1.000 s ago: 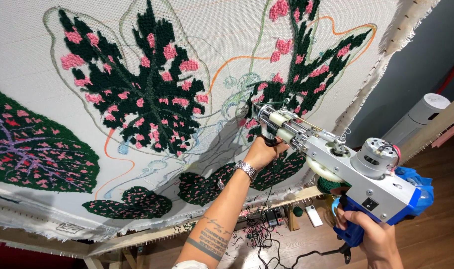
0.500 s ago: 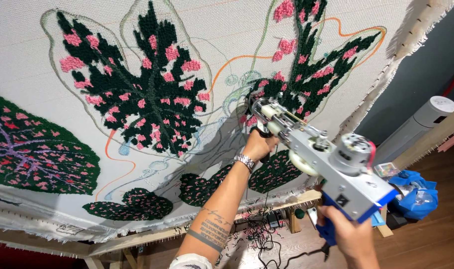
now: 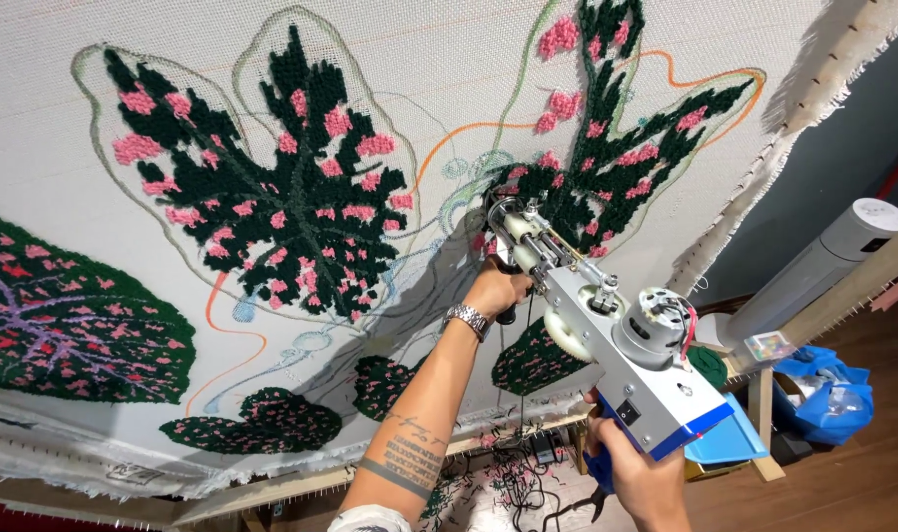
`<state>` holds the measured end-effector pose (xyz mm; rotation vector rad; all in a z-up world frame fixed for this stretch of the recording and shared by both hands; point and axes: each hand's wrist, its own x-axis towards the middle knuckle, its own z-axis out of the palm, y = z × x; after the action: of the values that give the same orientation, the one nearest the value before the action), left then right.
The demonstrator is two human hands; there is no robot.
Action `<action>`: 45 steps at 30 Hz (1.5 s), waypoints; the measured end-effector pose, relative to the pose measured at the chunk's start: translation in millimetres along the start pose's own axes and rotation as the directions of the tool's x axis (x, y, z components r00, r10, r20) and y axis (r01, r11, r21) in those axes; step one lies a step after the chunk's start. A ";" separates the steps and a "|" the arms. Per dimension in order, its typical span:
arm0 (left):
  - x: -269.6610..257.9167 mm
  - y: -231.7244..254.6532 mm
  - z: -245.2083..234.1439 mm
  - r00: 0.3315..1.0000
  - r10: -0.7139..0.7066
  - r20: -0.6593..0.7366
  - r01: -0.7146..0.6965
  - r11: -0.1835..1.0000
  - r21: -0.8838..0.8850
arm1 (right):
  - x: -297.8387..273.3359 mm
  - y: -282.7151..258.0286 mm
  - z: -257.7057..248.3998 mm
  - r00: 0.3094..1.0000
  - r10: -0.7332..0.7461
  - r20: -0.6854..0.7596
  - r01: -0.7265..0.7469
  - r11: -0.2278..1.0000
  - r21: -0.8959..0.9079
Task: Creating a patterned rug using a tufting gun on a large framed canvas.
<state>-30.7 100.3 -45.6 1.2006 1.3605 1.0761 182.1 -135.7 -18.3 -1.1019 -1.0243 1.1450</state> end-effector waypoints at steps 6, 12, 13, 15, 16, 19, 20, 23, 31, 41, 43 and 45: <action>15.5 -7.9 -4.0 0.999 -0.044 0.005 0.044 0.998 0.040 | 3.5 -12.8 9.4 0.999 -0.049 0.023 0.047 0.996 0.076; 2.3 16.3 -9.8 1.000 0.013 -0.017 -0.011 0.992 0.124 | 3.6 -24.9 14.7 0.999 -0.042 0.019 0.040 0.995 0.096; 11.2 7.1 -8.1 1.000 0.013 -0.019 -0.011 0.992 0.125 | 3.0 -26.8 14.4 0.999 -0.042 0.020 0.039 0.994 0.097; 31.8 -9.1 -3.7 0.998 0.063 0.022 -0.065 0.995 0.079 | 3.6 -32.5 15.0 0.999 -0.037 0.019 0.034 0.990 0.135; 35.4 -15.0 -4.9 0.998 0.060 0.021 -0.062 0.995 0.079 | 3.2 -29.3 13.9 0.999 -0.034 0.019 0.031 0.990 0.134; 40.3 -19.2 -7.1 0.993 0.078 0.087 -0.091 0.983 0.161 | 3.9 -28.9 10.4 0.998 -0.050 0.050 0.043 0.991 0.124; 36.0 -14.8 -8.6 0.991 0.101 0.089 -0.114 0.982 0.151 | 2.8 -33.8 11.0 0.997 -0.049 0.052 0.043 0.993 0.113; 42.6 -22.8 -10.9 0.968 0.203 0.147 -0.232 0.947 0.222 | 2.9 -36.9 5.4 0.997 -0.040 0.063 0.034 0.996 0.083; -37.1 34.0 13.9 0.966 0.222 0.128 -0.199 0.964 -0.174 | 4.3 -26.6 -54.1 0.984 -0.068 0.167 0.026 0.970 0.243; -75.0 43.5 39.5 0.957 0.253 0.144 -0.240 0.966 -0.098 | -18.5 -40.0 -102.1 0.988 -0.050 0.149 0.017 0.976 0.215; -79.9 52.8 39.4 0.959 0.251 0.131 -0.254 0.967 0.002 | -16.6 -29.9 -113.6 0.982 -0.094 0.162 0.055 0.971 0.232; -81.5 56.4 41.8 0.946 0.297 0.129 -0.307 0.950 0.061 | -16.5 -29.7 -115.6 0.972 -0.132 0.195 0.061 0.942 0.331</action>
<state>19.3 26.3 14.4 1.5455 1.1605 1.1494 297.8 -168.3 -9.2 -0.6703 -0.9995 1.3177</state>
